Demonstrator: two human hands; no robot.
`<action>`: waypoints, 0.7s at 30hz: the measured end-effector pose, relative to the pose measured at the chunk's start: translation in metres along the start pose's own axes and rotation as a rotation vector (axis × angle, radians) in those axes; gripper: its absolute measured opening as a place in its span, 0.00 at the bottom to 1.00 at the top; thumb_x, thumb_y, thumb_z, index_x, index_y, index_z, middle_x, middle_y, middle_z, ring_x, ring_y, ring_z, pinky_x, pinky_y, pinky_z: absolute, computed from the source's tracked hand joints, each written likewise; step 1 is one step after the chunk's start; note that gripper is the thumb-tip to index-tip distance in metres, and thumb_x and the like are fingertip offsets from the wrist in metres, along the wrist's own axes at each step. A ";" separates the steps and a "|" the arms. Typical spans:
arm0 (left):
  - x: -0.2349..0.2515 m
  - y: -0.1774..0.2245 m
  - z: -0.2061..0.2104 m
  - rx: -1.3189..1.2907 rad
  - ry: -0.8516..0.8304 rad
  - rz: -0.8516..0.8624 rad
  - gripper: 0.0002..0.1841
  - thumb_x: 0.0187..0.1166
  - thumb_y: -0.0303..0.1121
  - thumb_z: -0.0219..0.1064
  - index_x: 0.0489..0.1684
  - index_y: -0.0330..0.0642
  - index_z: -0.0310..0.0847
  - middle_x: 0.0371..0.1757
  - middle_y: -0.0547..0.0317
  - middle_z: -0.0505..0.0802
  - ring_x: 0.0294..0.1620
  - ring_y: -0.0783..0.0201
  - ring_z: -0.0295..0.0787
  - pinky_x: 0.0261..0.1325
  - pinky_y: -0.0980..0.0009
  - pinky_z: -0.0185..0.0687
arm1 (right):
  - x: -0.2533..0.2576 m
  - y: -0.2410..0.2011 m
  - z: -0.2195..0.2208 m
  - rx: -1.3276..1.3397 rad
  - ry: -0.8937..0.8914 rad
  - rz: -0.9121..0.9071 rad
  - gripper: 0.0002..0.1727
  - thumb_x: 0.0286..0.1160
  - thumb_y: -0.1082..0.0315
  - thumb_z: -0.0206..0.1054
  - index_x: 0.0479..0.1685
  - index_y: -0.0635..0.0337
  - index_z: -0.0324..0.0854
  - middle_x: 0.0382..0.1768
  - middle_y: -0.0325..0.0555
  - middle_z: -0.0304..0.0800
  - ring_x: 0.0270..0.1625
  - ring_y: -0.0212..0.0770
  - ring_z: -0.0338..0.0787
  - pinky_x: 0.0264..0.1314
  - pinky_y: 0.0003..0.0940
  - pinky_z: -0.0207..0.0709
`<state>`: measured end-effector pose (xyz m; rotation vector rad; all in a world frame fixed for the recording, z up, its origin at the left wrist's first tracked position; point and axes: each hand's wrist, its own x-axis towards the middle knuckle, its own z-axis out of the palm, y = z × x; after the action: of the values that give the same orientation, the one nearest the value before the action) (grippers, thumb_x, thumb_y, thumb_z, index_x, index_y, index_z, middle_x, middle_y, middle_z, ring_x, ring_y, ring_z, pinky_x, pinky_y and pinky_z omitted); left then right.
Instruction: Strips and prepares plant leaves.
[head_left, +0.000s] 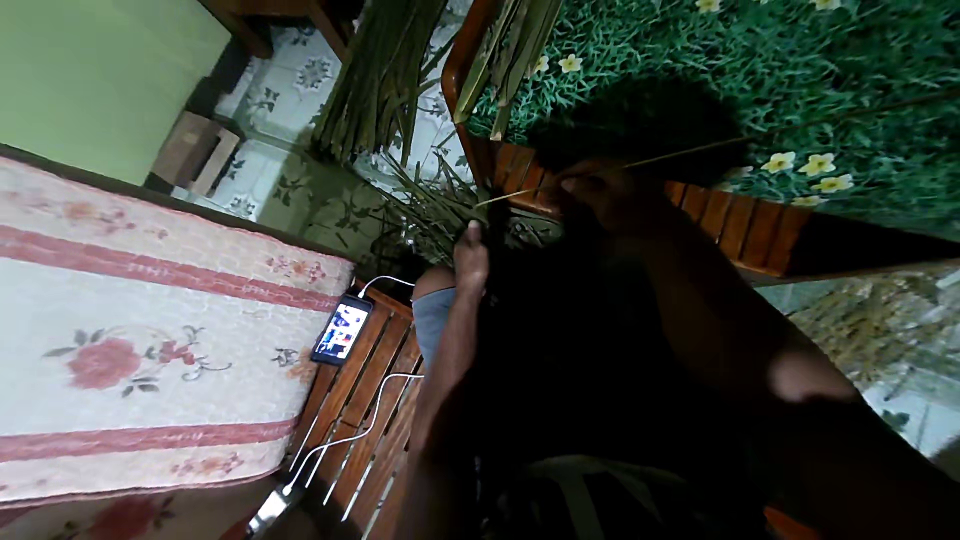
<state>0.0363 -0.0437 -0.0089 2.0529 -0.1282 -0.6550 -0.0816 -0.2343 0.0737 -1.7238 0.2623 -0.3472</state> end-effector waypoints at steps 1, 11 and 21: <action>0.009 -0.009 -0.002 -0.055 0.046 -0.075 0.37 0.92 0.62 0.36 0.65 0.38 0.81 0.48 0.41 0.90 0.43 0.49 0.86 0.46 0.46 0.83 | 0.000 -0.001 -0.002 -0.007 0.014 0.000 0.13 0.87 0.72 0.56 0.54 0.71 0.84 0.44 0.46 0.94 0.43 0.29 0.95 0.52 0.27 0.91; -0.035 0.030 0.023 0.120 0.003 0.272 0.29 0.96 0.50 0.37 0.69 0.37 0.79 0.50 0.41 0.92 0.52 0.47 0.90 0.58 0.43 0.84 | 0.003 -0.003 0.011 -0.100 0.041 0.064 0.15 0.90 0.66 0.55 0.56 0.67 0.84 0.44 0.44 0.95 0.42 0.29 0.95 0.52 0.29 0.91; -0.022 0.019 0.010 0.085 0.015 0.145 0.33 0.94 0.57 0.35 0.66 0.41 0.80 0.51 0.41 0.90 0.50 0.48 0.88 0.53 0.46 0.83 | -0.002 -0.007 -0.001 -0.095 0.025 0.067 0.16 0.90 0.67 0.53 0.56 0.67 0.85 0.43 0.43 0.95 0.42 0.27 0.94 0.53 0.27 0.90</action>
<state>0.0161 -0.0539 0.0113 2.1064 -0.2976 -0.5523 -0.0834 -0.2330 0.0810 -1.8006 0.3594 -0.3113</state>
